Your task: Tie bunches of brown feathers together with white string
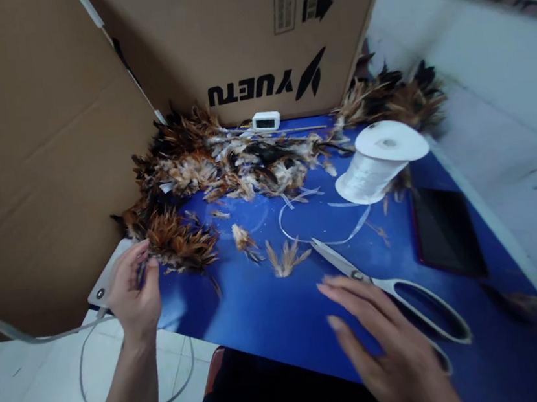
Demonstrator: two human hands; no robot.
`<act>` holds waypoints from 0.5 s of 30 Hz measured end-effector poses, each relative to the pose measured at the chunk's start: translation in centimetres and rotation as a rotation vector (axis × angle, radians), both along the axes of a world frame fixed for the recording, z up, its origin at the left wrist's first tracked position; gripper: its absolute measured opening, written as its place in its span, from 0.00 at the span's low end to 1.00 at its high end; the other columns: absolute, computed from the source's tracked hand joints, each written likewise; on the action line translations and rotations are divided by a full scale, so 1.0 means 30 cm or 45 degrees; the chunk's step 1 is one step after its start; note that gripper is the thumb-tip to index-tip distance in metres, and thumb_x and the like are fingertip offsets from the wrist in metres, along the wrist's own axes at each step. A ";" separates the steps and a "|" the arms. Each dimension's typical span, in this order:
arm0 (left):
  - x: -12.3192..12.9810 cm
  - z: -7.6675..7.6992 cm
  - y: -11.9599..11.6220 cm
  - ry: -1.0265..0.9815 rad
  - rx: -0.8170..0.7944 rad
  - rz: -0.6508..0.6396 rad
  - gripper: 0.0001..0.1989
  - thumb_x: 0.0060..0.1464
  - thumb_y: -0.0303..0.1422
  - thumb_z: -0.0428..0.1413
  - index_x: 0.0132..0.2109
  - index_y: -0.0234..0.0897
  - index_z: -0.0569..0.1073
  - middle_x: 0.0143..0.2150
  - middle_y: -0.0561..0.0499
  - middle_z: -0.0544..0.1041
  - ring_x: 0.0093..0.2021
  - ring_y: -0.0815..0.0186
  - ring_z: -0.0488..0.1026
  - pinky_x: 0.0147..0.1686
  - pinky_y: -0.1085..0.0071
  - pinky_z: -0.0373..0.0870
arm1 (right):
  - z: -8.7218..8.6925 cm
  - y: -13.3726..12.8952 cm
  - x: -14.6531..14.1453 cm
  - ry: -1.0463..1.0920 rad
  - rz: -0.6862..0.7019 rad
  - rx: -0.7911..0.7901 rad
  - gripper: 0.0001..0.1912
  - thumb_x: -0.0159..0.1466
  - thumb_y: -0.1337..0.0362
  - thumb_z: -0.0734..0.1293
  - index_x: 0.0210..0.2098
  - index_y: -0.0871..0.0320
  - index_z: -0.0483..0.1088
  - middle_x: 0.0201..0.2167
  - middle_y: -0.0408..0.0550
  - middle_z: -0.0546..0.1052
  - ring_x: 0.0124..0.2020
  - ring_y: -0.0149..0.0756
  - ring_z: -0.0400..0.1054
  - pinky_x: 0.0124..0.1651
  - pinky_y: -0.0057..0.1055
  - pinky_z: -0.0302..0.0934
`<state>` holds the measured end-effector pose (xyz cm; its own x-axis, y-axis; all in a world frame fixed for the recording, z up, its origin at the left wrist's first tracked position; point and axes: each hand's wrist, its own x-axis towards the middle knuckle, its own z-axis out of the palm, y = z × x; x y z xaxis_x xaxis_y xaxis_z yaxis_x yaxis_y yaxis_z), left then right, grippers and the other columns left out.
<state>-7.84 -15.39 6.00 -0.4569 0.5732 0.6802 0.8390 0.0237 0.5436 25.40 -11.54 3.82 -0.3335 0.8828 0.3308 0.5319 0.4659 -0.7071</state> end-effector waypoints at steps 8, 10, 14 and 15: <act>0.427 -0.048 0.077 0.249 -0.091 -1.131 0.27 0.58 0.46 0.45 0.61 0.37 0.61 0.59 0.40 0.67 0.64 0.55 0.56 0.61 0.49 0.49 | 0.024 -0.041 -0.288 1.165 0.212 -1.121 0.23 0.66 0.49 0.52 0.56 0.47 0.63 0.55 0.47 0.69 0.57 0.41 0.63 0.56 0.46 0.61; 0.438 -0.082 0.131 0.376 -0.164 -1.143 0.25 0.58 0.46 0.45 0.59 0.41 0.63 0.59 0.42 0.67 0.64 0.55 0.56 0.62 0.46 0.43 | 0.022 -0.050 -0.285 1.186 0.238 -1.232 0.23 0.66 0.48 0.52 0.53 0.49 0.67 0.52 0.49 0.72 0.54 0.43 0.66 0.53 0.47 0.63; 0.365 -0.092 0.246 0.409 -0.313 -0.866 0.14 0.59 0.37 0.48 0.47 0.39 0.73 0.46 0.44 0.77 0.54 0.55 0.68 0.60 0.44 0.45 | 0.037 -0.041 -0.189 0.893 0.063 -0.893 0.16 0.65 0.54 0.58 0.42 0.55 0.72 0.40 0.51 0.76 0.45 0.41 0.70 0.50 0.42 0.64; 0.348 -0.088 0.270 0.406 -0.332 -0.823 0.12 0.60 0.33 0.47 0.42 0.38 0.74 0.38 0.46 0.79 0.46 0.60 0.73 0.60 0.48 0.51 | 0.045 -0.038 -0.164 0.776 0.005 -0.765 0.15 0.65 0.55 0.59 0.37 0.56 0.73 0.33 0.50 0.76 0.42 0.40 0.71 0.48 0.40 0.65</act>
<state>2.61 -7.28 3.37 0.2197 0.8198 0.5289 0.8450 -0.4309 0.3167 20.49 -12.67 5.16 -0.2525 0.9650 -0.0706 -0.0224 -0.0788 -0.9966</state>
